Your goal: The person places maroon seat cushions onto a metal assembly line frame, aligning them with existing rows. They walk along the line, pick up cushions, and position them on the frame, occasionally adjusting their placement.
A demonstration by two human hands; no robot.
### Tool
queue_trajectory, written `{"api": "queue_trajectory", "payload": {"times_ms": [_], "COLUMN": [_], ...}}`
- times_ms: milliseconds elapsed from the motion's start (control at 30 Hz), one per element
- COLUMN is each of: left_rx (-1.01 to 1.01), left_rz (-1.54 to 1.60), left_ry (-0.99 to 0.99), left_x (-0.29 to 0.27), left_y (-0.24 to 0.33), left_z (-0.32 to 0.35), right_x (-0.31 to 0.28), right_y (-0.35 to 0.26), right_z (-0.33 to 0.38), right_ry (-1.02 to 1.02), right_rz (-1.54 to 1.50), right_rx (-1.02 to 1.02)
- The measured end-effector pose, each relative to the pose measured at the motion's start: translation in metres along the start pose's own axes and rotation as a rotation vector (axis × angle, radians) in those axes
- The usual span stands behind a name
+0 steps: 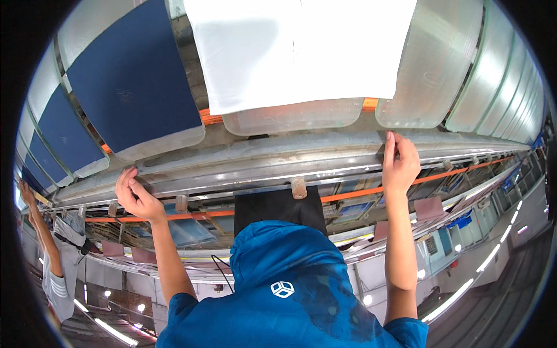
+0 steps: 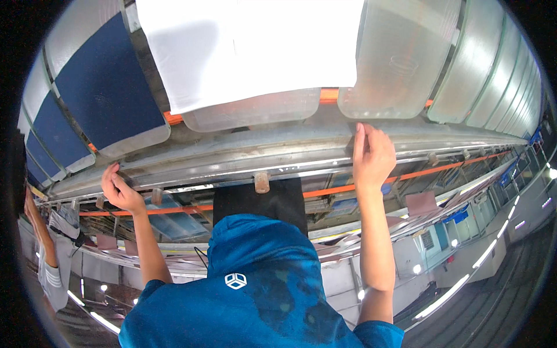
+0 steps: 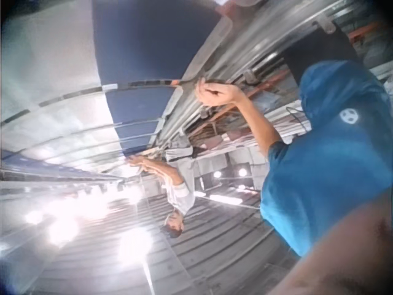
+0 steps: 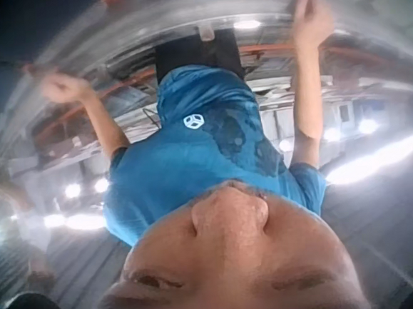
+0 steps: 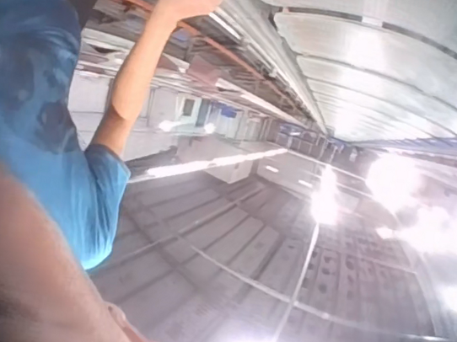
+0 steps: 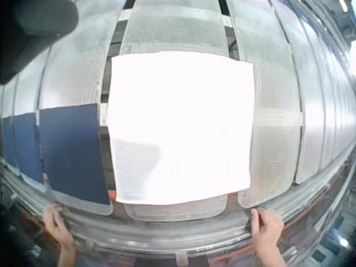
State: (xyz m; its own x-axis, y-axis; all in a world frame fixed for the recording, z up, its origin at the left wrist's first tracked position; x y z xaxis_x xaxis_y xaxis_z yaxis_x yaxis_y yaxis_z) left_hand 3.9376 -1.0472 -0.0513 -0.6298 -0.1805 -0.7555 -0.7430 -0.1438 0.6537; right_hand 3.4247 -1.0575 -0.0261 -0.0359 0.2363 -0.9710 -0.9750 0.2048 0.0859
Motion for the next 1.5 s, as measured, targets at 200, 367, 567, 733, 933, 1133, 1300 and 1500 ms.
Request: {"api": "queue_trajectory", "payload": {"times_ms": [200,367,567,733,933,1133,1300,1500], "left_rx": [0.01,0.005,0.03,0.065,0.071,0.05,0.032,0.115], "left_rz": [-0.018,-0.028,-0.022,-0.047,-0.072,-0.103,-0.178,0.287], "left_ry": [-0.001,0.014,0.028,0.07,0.099,0.141,0.18,0.34], "left_x": [0.002,0.002,0.0,0.001,-0.002,-0.006,-0.006,0.01], "left_y": [0.003,0.003,0.001,0.005,0.005,0.002,0.013,0.073], "left_z": [0.001,0.002,0.001,0.0,0.0,0.007,0.003,-0.045], "right_x": [0.0,0.001,0.001,0.0,-0.002,0.0,-0.005,-0.002], "right_y": [-0.003,-0.005,-0.004,-0.006,-0.006,-0.001,-0.002,0.001], "right_z": [-0.002,0.002,0.003,0.003,0.003,0.009,0.013,0.006], "right_ry": [-0.003,0.012,0.029,0.037,0.027,0.096,0.067,0.143], "right_rz": [-0.009,0.009,0.013,0.011,0.078,0.045,0.0,-0.045], "right_rx": [0.045,0.048,0.029,0.036,0.009,0.046,0.045,0.003]}}
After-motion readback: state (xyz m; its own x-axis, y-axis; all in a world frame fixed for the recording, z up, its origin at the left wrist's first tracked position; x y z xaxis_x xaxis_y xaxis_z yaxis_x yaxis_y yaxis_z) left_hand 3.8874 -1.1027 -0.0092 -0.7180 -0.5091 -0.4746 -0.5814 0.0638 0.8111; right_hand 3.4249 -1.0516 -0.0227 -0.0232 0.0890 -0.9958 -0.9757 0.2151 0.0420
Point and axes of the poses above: each hand's wrist, its own z-axis away from the middle knuckle, its own x-axis out of the palm, y = z × x, the point moved 1 cm from there along -z, towards the middle knuckle, and after that the axes turned 14 degrees about z, right-handed, at the moved point
